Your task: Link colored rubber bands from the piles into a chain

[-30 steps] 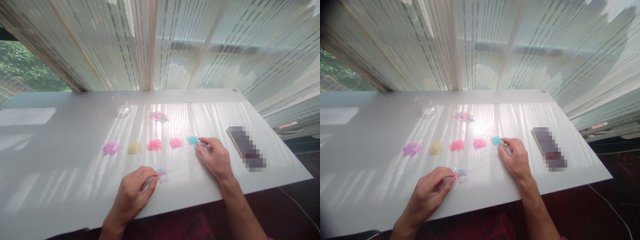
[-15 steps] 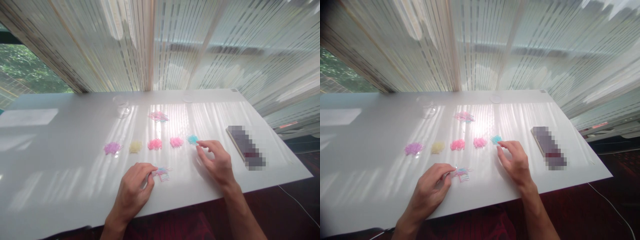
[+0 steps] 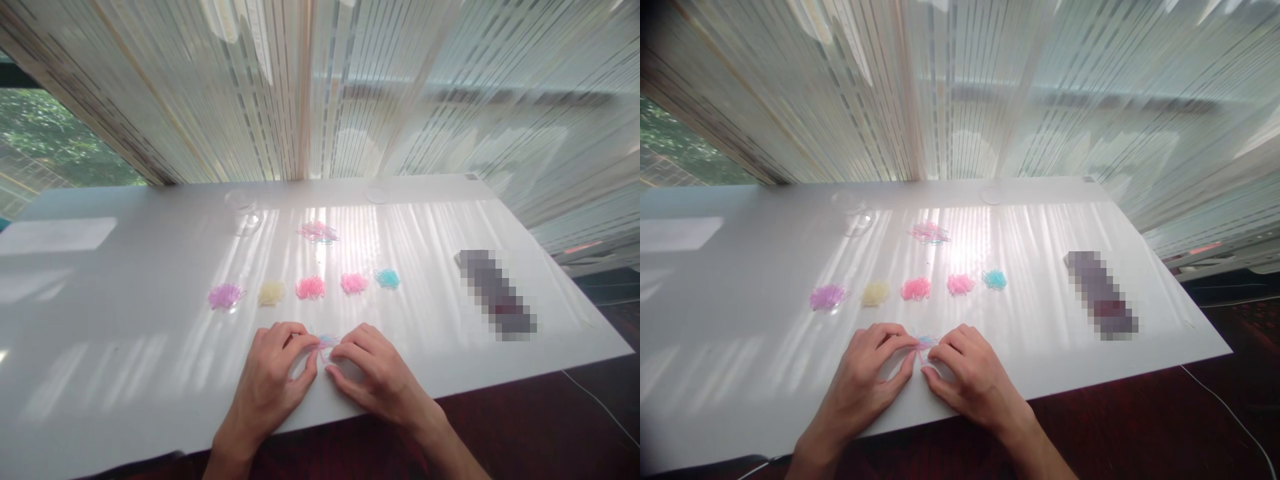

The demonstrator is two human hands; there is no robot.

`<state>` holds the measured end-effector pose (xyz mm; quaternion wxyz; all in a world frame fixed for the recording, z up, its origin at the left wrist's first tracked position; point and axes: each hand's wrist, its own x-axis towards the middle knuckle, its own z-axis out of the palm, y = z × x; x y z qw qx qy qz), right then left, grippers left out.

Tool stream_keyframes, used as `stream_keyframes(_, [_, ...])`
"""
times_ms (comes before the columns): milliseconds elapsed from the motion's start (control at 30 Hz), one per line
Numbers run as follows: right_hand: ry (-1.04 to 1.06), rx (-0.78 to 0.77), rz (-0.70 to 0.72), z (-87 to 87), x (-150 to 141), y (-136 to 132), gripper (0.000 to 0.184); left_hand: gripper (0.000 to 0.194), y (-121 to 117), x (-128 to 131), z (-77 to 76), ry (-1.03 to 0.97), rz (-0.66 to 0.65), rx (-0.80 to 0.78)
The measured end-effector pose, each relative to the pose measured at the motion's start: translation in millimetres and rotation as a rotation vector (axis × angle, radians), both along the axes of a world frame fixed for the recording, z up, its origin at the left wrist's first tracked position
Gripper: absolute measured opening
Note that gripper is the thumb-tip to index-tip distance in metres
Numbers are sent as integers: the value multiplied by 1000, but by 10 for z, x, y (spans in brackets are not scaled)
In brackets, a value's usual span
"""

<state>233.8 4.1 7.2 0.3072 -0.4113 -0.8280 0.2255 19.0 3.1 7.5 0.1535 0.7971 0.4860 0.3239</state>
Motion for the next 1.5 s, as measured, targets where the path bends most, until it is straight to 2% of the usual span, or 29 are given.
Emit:
stream_keyframes(300, [-19, 39, -9, -41, -27, 22, 9, 15, -5, -3, -3, -64, -17, -40])
stream_keyframes(533, [84, 6, -10, -25, 0, 2, 9, 15, -38, -19, 40, -117, -43, -73])
stream_keyframes(933, [111, 110, -14, 7, -7, 28, 16, 19, -62, -54, 56, -244, -54, -44])
stream_keyframes(1500, [127, 126, -8, 49, -74, 103, 13, 12, -37, -15, 82, -157, -19, -37])
